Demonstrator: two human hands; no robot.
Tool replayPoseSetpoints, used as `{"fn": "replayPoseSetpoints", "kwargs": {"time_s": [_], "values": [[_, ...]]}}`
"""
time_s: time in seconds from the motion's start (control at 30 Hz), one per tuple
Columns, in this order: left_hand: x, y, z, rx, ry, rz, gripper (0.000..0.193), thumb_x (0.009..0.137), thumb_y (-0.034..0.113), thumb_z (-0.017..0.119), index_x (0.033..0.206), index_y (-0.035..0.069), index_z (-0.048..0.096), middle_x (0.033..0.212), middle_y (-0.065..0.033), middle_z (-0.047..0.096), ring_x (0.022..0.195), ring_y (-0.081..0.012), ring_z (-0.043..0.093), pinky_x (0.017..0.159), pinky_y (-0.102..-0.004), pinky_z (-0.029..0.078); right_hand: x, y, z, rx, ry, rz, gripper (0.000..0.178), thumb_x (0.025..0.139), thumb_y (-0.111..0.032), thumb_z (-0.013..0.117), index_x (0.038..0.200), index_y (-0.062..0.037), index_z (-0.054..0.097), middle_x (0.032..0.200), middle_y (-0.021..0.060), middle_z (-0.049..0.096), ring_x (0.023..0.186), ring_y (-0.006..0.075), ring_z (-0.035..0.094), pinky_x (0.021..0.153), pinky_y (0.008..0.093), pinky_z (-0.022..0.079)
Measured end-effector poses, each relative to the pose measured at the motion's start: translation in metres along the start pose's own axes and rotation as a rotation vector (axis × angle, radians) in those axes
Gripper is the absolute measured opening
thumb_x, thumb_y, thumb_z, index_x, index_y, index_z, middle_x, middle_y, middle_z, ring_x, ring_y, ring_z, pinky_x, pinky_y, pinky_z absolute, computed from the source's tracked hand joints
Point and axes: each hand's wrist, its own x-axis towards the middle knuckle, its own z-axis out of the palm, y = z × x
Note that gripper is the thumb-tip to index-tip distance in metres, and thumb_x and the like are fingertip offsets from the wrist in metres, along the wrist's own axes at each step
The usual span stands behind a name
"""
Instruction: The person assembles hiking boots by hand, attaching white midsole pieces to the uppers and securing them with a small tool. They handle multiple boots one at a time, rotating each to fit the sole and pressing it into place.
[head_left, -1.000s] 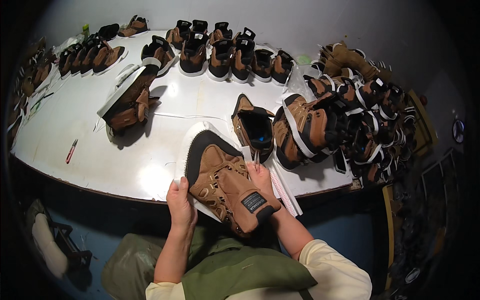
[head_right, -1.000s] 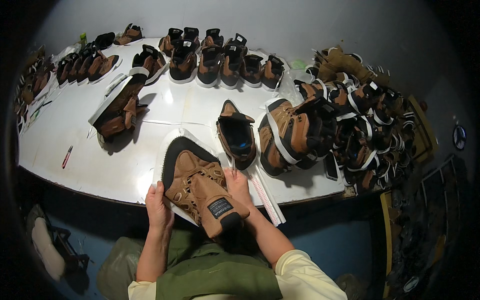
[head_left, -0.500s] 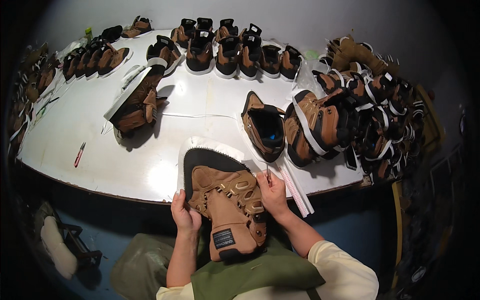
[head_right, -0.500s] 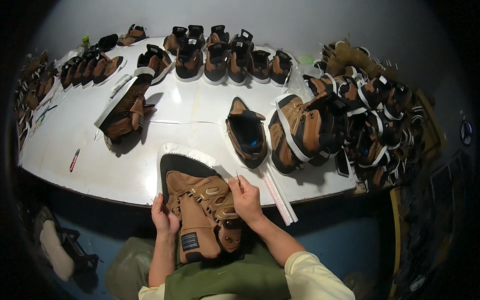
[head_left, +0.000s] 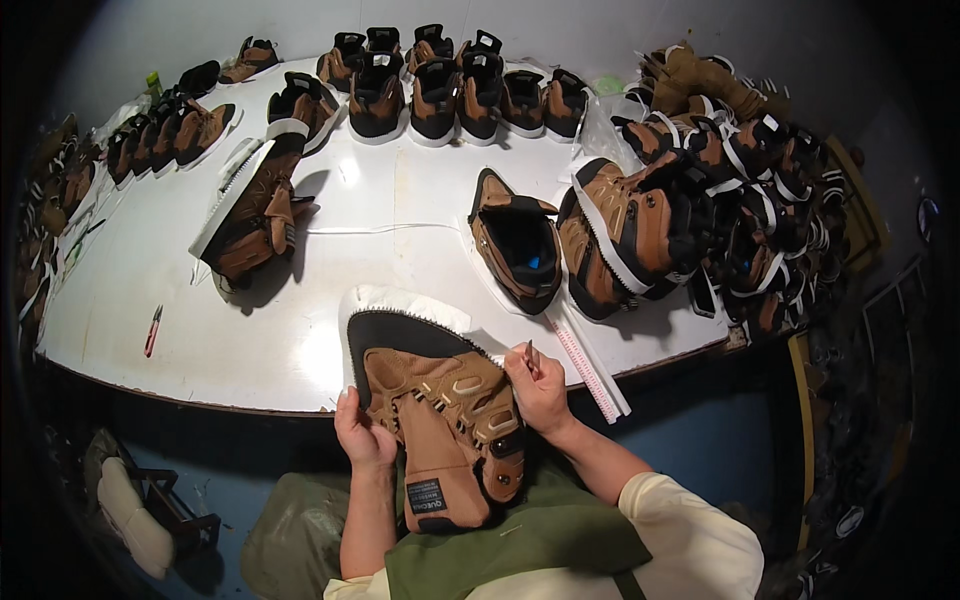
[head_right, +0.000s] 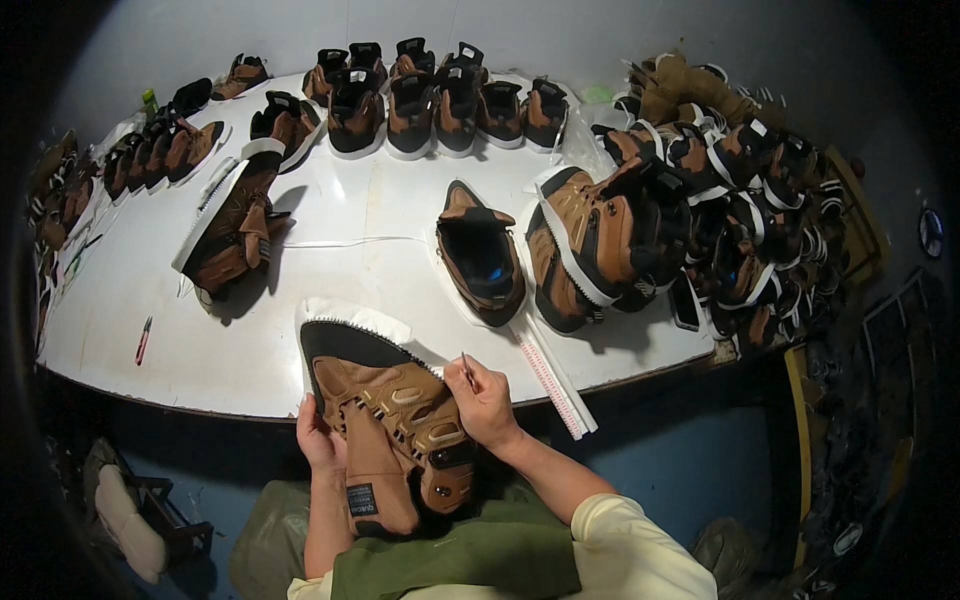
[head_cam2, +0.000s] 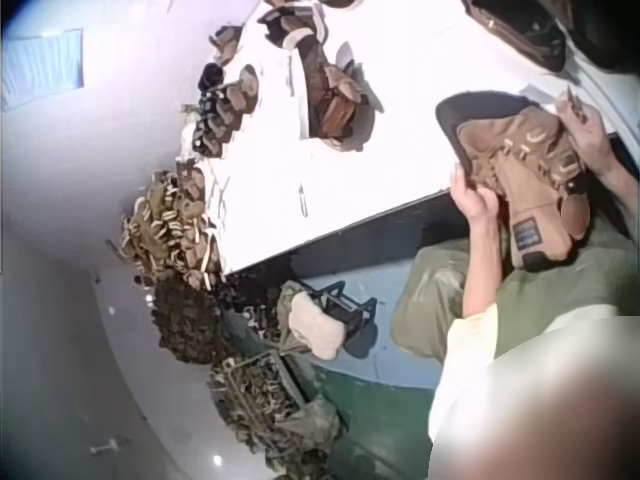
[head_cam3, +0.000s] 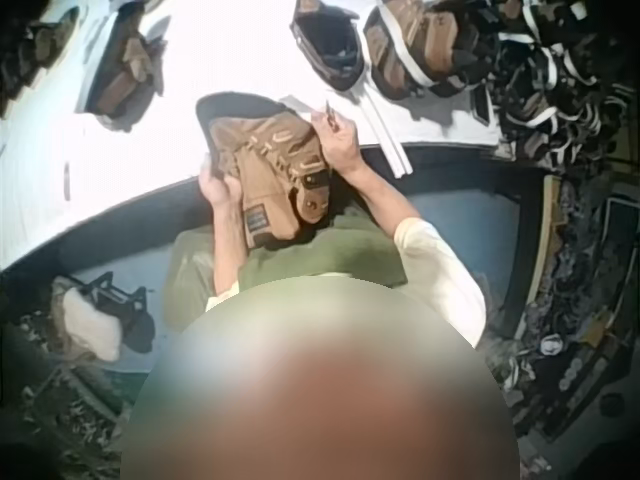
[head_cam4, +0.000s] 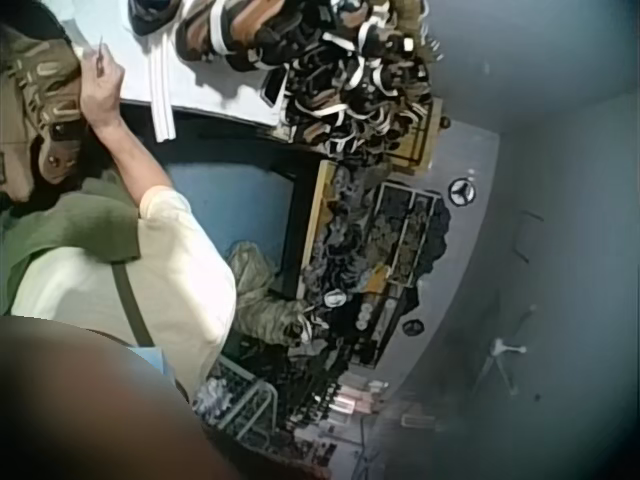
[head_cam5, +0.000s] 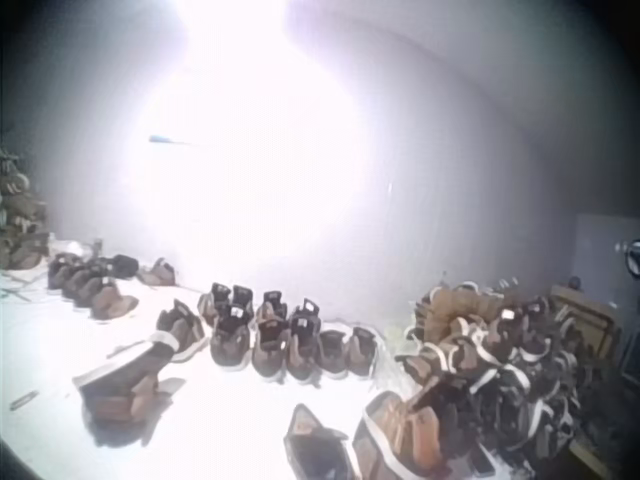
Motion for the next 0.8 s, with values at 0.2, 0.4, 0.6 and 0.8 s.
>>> {"fn": "replayPoseSetpoints", "kwargs": {"time_s": [0.2, 0.4, 0.6, 0.8], "values": [[0.001, 0.000, -0.003, -0.008, -0.025, 0.011, 0.017, 0.095, 0.010, 0.053, 0.105, 0.001, 0.063, 0.104, -0.0080, 0.067, 0.097, -0.0172, 0.064, 0.088, -0.0300, 0.048, -0.001, 0.006, -0.001, 0.033, -0.009, -0.002, 0.029, 0.100, -0.020, 0.053, 0.079, -0.0003, 0.053, 0.062, -0.0049, 0.037, 0.058, 0.0049, 0.032, 0.051, 0.0244, 0.029], [0.002, -0.001, -0.003, -0.027, -0.041, -0.007, 0.020, 0.096, 0.011, 0.051, 0.109, 0.000, 0.062, 0.107, -0.0095, 0.067, 0.099, -0.0188, 0.063, 0.090, -0.0311, 0.048, -0.003, 0.013, -0.002, 0.051, -0.003, 0.005, 0.029, 0.100, -0.020, 0.054, 0.079, -0.0005, 0.054, 0.061, -0.0045, 0.038, 0.058, 0.0056, 0.033, 0.051, 0.0247, 0.029], [0.001, 0.001, -0.002, -0.042, -0.052, -0.023, 0.021, 0.096, 0.011, 0.050, 0.109, -0.001, 0.062, 0.108, -0.0101, 0.066, 0.099, -0.0192, 0.063, 0.090, -0.0316, 0.049, -0.003, 0.011, -0.003, 0.051, -0.015, -0.030, 0.028, 0.100, -0.020, 0.054, 0.079, -0.0009, 0.054, 0.062, -0.0039, 0.038, 0.059, 0.0058, 0.033, 0.052, 0.0244, 0.030], [-0.003, 0.004, 0.000, -0.044, -0.096, 0.008, 0.021, 0.097, 0.011, 0.050, 0.110, -0.001, 0.061, 0.107, -0.0107, 0.067, 0.096, -0.0192, 0.064, 0.088, -0.0314, 0.049, -0.005, 0.015, -0.003, 0.061, -0.010, -0.021, 0.028, 0.101, -0.019, 0.053, 0.080, -0.0006, 0.054, 0.064, -0.0050, 0.039, 0.060, 0.0054, 0.034, 0.053, 0.0238, 0.030]]}}
